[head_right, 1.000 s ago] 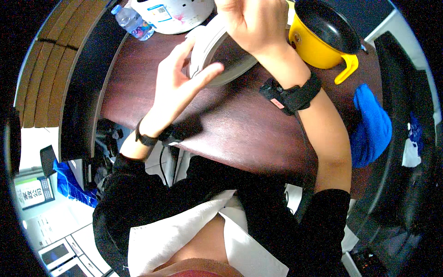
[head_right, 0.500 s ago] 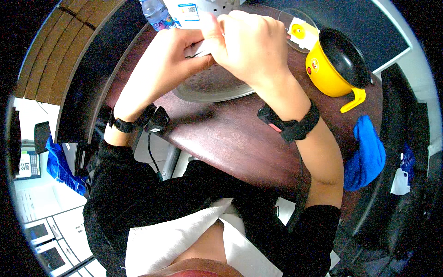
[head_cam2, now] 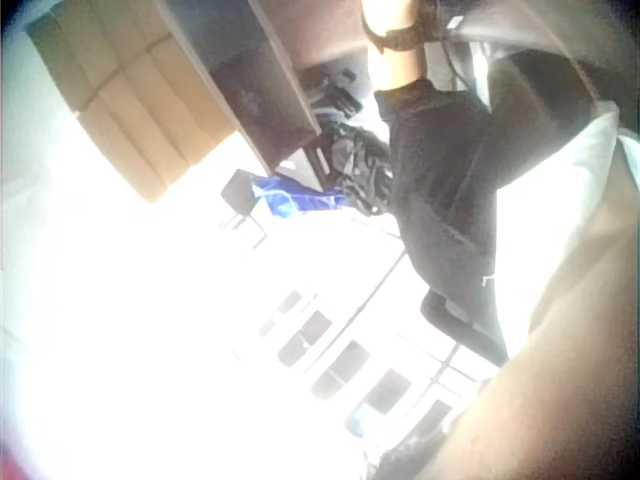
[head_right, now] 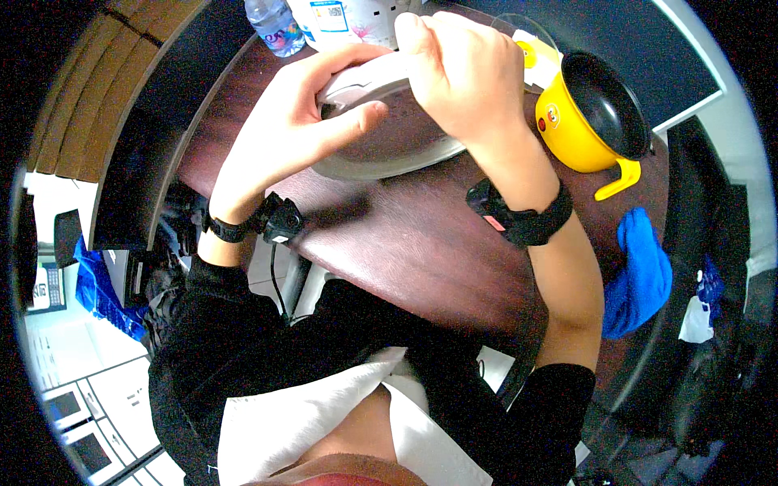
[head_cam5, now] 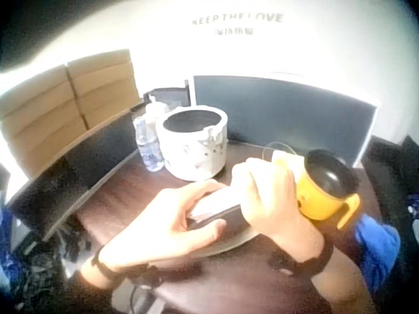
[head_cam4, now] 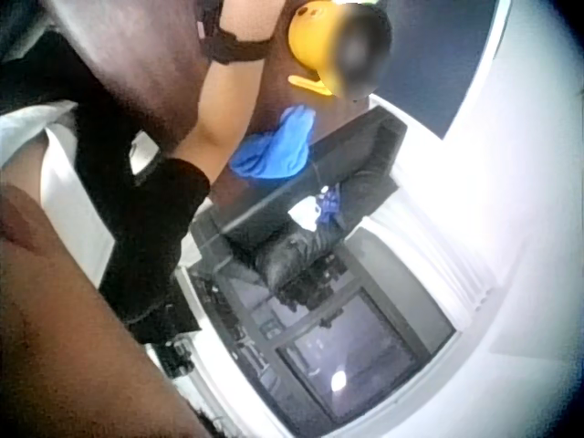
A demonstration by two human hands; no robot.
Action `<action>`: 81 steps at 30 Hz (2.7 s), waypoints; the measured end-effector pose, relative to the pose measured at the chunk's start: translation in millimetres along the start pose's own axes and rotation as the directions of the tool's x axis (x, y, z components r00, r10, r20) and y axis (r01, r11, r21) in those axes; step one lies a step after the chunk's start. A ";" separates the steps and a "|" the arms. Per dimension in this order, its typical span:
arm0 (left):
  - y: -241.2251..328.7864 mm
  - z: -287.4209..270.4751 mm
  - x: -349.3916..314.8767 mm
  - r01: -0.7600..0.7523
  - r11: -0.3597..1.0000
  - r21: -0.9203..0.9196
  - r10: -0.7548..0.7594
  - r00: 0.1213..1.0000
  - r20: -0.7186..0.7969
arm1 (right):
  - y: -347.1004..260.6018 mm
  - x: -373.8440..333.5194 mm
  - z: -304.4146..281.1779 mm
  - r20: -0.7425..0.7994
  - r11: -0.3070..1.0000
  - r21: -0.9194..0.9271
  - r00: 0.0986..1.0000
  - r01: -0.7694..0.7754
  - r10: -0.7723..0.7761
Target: The person uses a screwdriver to remove screws from a perforated metal plate, then aligns and snaps the plate into a white plastic housing. They press the edges to secure the fit and inspect the assembled unit.
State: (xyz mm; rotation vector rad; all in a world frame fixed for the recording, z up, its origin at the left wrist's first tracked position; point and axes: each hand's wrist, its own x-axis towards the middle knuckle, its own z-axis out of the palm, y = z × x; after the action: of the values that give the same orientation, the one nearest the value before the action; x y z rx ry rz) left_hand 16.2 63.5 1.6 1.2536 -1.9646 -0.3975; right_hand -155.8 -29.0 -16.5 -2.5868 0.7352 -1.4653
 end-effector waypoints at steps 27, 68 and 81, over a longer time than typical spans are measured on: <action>-11.0 5.4 8.9 -0.038 0.988 -0.152 0.046 0.998 0.049 | 30.3 -45.4 -42.1 0.219 0.960 0.249 0.973 -0.130 0.075; -14.0 -28.9 6.0 -0.140 0.921 0.363 0.109 0.989 0.103 | -0.4 -50.6 23.1 -0.048 0.919 0.384 0.992 -0.091 0.118; -16.6 -8.5 -4.6 -0.200 0.823 0.531 0.283 0.956 -0.079 | -5.5 -43.5 41.1 -0.216 0.954 0.296 0.976 0.049 0.017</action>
State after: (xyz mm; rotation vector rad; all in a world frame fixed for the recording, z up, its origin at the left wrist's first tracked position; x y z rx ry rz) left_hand 34.1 60.8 -4.9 1.2772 -2.1323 0.3823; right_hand -138.4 -11.5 -71.4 -2.2377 0.4657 -1.7318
